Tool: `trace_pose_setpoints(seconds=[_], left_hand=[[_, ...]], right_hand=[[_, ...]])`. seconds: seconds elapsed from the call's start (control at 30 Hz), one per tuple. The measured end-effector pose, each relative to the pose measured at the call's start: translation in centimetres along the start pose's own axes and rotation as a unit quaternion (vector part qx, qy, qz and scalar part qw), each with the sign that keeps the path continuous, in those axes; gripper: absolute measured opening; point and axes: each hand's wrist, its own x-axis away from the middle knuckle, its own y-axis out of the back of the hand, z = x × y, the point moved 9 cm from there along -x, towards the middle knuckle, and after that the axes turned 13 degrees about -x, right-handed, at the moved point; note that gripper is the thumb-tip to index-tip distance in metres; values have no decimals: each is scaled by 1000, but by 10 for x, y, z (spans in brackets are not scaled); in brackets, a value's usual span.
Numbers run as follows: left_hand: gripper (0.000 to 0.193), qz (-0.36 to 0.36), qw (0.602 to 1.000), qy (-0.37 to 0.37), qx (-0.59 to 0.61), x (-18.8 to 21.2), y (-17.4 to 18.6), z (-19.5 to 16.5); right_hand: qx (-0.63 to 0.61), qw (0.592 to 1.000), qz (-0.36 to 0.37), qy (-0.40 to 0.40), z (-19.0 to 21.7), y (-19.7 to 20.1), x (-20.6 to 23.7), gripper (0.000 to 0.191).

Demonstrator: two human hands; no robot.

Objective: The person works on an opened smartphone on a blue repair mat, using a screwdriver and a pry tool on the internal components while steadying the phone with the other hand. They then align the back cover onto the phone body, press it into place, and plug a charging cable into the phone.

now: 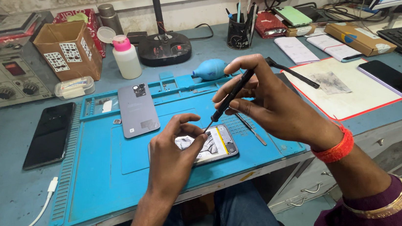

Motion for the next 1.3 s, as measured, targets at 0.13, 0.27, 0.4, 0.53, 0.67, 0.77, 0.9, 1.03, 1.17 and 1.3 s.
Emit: trace_pose_setpoints(seconds=[0.13,0.27,0.4,0.53,0.67,0.77,0.9,1.03,1.17,1.3], left_hand=[[34,-1,1000,7,0,2,0,-2],[34,-1,1000,-1,6,2,-1,-5],[33,-1,1000,-4,24,1,-5,-6],[32,15,999,-12,28,2,-9,-6],[37,14,998,-67,-11,6,-11,-16],[45,34,996,-84,-10,9,-17,-19],[47,56,993,-103,-5,13,-29,-26],[50,103,989,-104,-5,17,-43,-28],[52,114,986,-121,-12,26,-45,-33],[53,154,984,-90,-26,32,-49,-30]], right_hand=[[80,996,-37,-8,2,9,0,47],[64,996,-55,-16,0,13,1,49],[55,997,-58,7,2,14,3,50],[71,995,-73,-5,-1,16,3,51],[139,989,-59,2,4,14,2,51],[177,983,-46,10,9,13,1,53],[196,980,-29,-11,11,13,0,53],[193,980,-16,-52,5,12,2,52],[186,976,-17,-111,-4,12,8,52],[193,974,-12,-119,-6,8,11,52]])
